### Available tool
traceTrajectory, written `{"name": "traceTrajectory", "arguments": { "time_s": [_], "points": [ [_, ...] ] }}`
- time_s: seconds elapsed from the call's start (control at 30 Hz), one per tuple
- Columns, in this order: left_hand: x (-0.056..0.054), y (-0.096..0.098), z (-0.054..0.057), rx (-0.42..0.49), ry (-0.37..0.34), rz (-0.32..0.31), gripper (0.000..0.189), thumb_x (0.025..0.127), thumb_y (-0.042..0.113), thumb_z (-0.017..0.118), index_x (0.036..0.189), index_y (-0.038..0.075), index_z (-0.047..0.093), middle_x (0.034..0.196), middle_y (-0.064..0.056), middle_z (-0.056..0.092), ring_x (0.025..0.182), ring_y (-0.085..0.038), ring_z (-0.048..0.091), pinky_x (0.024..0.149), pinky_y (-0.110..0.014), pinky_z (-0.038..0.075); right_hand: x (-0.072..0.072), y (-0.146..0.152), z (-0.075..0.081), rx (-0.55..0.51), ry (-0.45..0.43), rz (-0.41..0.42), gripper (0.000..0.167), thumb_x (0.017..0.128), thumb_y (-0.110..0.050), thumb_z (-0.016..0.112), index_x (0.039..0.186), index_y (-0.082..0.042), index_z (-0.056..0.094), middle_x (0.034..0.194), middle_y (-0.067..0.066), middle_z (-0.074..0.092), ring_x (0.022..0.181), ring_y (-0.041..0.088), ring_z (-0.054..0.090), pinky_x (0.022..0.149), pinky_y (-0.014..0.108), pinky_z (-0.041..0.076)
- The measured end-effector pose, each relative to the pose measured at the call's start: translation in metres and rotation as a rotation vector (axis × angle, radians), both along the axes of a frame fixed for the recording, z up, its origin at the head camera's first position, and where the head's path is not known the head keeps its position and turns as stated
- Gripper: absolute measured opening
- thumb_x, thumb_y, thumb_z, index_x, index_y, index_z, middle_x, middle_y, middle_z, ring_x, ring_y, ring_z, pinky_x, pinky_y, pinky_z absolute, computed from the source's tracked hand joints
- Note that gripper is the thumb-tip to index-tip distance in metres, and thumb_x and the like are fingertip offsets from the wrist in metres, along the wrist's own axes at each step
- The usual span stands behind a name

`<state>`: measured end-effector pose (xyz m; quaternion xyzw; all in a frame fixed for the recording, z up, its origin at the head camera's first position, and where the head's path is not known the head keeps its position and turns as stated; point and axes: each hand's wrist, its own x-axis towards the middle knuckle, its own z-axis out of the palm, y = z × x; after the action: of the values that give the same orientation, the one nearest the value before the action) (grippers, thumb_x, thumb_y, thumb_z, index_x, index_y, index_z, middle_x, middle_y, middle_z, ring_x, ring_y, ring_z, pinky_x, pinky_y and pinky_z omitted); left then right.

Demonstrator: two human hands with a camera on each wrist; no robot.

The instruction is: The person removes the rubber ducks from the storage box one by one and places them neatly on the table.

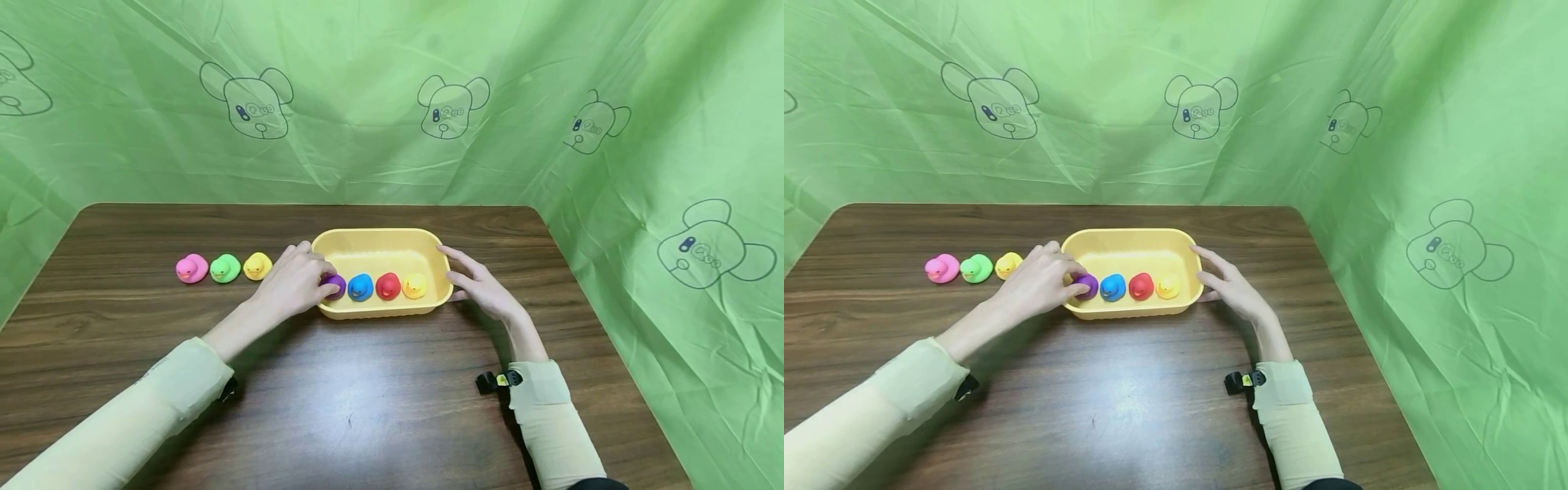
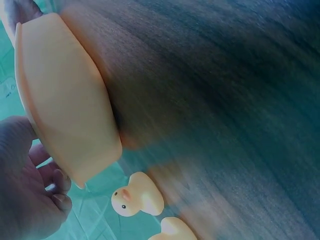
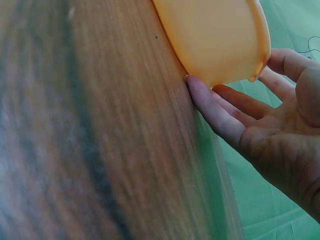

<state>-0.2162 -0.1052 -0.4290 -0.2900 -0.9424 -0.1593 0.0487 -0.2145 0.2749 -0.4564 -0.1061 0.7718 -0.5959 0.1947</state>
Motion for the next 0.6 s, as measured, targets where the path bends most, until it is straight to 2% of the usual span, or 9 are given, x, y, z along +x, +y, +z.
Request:
{"name": "traceTrajectory", "arguments": {
  "time_s": [0.37, 0.6],
  "points": [
    [0.0, 0.006, 0.008, 0.005, -0.02, 0.003, 0.021, 0.086, 0.028, 0.083, 0.101, 0.014, 0.083, 0.097, -0.005, 0.079, 0.089, -0.024, 0.048, 0.081, -0.039, 0.041, 0.001, 0.0, 0.0, -0.003, -0.001, 0.002, 0.056, 0.109, -0.018, 0.05, 0.162, -0.026, 0.033, 0.171, 0.003, 0.025, 0.136, 0.039, 0.053, 0.087, 0.038, 0.063],
    [0.003, 0.003, 0.016, 0.017, 0.029, -0.016, 0.024, 0.085, 0.027, 0.084, 0.104, 0.012, 0.082, 0.1, -0.006, 0.079, 0.089, -0.025, 0.05, 0.081, -0.041, 0.042, 0.0, 0.0, 0.001, 0.008, 0.003, 0.0, 0.056, 0.109, -0.018, 0.05, 0.161, -0.026, 0.034, 0.171, 0.002, 0.024, 0.137, 0.039, 0.051, 0.087, 0.039, 0.063]
  ]
}}
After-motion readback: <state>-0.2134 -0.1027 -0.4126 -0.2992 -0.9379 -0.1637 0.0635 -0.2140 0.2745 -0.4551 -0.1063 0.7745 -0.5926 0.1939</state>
